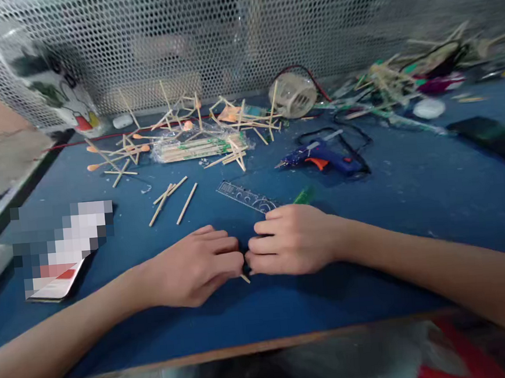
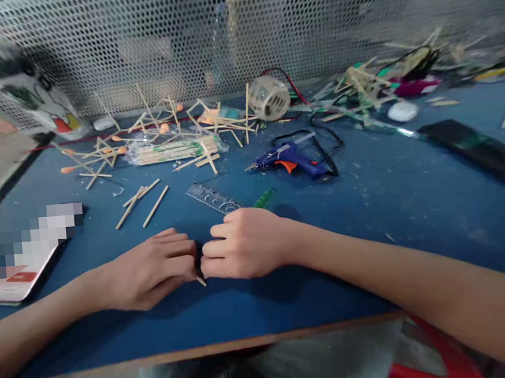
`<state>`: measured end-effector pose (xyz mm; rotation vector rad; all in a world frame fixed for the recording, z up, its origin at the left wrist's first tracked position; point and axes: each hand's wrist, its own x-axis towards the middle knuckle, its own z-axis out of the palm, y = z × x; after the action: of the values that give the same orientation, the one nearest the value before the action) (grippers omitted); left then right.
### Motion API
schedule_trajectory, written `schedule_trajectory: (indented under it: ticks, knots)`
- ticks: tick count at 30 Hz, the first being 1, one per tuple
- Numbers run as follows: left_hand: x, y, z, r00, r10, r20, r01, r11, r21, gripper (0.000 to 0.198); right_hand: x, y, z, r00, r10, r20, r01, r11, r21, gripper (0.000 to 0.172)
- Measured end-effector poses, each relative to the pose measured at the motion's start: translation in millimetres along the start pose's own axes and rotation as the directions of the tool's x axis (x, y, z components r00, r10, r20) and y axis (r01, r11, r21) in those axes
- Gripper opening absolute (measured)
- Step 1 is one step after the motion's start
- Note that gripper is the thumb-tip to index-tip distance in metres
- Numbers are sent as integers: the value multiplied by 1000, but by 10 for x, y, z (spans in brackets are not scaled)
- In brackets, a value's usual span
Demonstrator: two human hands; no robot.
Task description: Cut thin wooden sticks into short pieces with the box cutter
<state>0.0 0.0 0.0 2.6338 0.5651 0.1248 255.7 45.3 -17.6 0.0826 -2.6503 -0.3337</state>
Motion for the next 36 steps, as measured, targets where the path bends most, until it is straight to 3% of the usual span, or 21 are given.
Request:
schedule_trajectory:
  ticks: [7,15,36]
  knots:
    - [30,-1,5,1000,17,-2,-17,999,41,17,29,-134,-12,997,76,23,-75,997,-36,21]
    - [37,-9,-16,1000,28,-11,-28,999,-24,19,-9,-35,-7,1000,26,-7,-26,1000,14,24]
    - [-14,20,54,997,2,-72,5,996,90,20,23,3,-43,999,2,48,-2,1000,0,26]
